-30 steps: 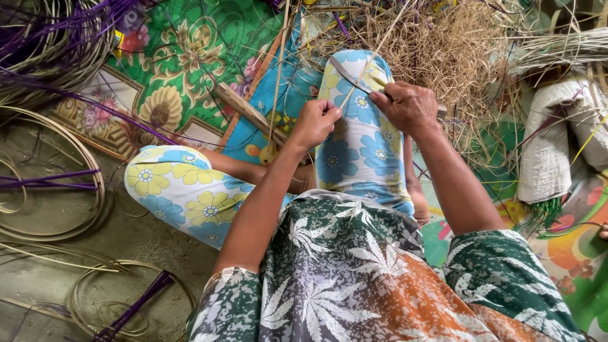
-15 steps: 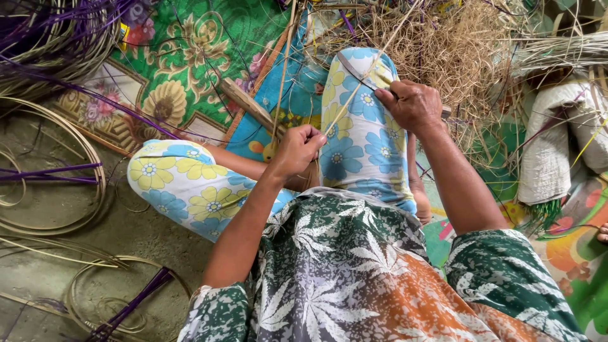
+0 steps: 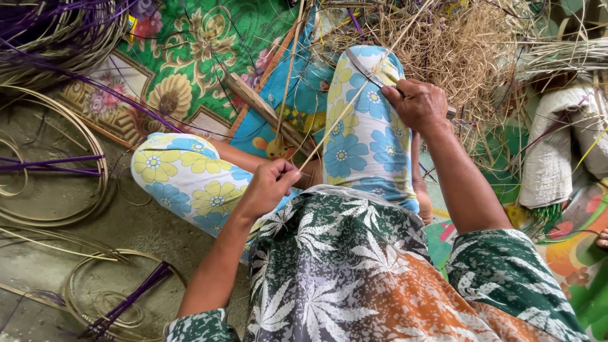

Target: Trimming and shaving thin wooden or plant-based strips using a small knife while sitting on the floor to prepare them for weaving.

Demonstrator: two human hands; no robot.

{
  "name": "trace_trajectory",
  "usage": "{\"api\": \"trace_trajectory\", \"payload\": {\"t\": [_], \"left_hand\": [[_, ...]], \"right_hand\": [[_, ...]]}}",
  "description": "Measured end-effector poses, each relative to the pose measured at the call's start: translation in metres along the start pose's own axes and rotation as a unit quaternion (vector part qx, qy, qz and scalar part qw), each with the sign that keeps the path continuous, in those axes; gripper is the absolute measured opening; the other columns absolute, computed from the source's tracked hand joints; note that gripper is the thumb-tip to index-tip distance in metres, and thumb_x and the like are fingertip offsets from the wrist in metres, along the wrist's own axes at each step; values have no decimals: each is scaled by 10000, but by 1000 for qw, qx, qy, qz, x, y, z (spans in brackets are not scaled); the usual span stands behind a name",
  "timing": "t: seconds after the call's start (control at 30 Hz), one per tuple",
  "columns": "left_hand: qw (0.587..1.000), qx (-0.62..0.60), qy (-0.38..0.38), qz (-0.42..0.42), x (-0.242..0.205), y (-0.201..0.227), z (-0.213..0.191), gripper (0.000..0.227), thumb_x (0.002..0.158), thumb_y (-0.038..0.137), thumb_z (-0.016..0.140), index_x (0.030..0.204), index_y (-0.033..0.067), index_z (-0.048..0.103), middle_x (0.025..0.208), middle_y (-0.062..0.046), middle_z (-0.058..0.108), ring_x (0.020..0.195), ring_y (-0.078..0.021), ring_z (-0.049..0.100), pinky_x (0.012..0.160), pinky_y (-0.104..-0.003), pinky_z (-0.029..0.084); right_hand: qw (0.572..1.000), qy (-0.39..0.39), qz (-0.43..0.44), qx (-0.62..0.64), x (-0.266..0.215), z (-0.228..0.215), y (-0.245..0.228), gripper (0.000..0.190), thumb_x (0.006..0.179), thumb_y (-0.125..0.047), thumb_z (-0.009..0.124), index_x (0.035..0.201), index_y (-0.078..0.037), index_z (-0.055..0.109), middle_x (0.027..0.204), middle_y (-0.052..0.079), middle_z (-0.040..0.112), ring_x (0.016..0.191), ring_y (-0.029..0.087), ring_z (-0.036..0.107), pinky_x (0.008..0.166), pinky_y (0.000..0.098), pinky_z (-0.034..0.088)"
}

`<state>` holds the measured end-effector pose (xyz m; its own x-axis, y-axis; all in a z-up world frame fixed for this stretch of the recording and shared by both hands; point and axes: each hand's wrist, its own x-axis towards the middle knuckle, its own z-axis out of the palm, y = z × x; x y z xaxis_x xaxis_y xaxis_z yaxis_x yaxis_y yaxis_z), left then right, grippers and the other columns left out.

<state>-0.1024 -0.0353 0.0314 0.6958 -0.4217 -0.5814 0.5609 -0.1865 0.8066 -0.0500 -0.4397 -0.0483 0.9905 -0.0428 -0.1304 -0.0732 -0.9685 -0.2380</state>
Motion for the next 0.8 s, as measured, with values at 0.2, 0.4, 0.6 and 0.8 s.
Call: {"api": "trace_trajectory", "payload": {"t": [0.2,0.4,0.6,0.8], "left_hand": [[999,1,10,-33,-40,1,-15,145,950,132,700,923,-3,746,533,-83,611,527,-115,540,528,-250,464],[999,-4,12,-45,-79,-14,-35,134,950,100,703,908,-17,754,519,-82,598,523,-108,510,525,-248,455],[999,-16,15,-39,-118,-28,-56,118,935,68,699,886,-20,760,504,-65,575,528,-99,485,513,-246,443],[995,-41,0,-91,-163,-52,-93,79,906,39,698,903,-17,753,673,-52,636,552,-113,505,484,-251,420]], "right_hand": [[1000,-3,9,4,-1,0,-1,562,1085,-725,528,901,-208,653,890,55,686,857,405,699,785,513,583],[1000,2,13,1,-2,1,-1,558,1091,-718,542,895,-208,657,876,55,686,843,402,702,780,507,582],[1000,2,16,6,-1,5,3,581,1089,-744,541,881,-212,648,874,58,683,854,402,700,784,504,577],[995,-62,62,-39,8,6,-1,718,1099,-785,362,845,-209,707,724,4,694,588,174,616,497,371,479]]}}
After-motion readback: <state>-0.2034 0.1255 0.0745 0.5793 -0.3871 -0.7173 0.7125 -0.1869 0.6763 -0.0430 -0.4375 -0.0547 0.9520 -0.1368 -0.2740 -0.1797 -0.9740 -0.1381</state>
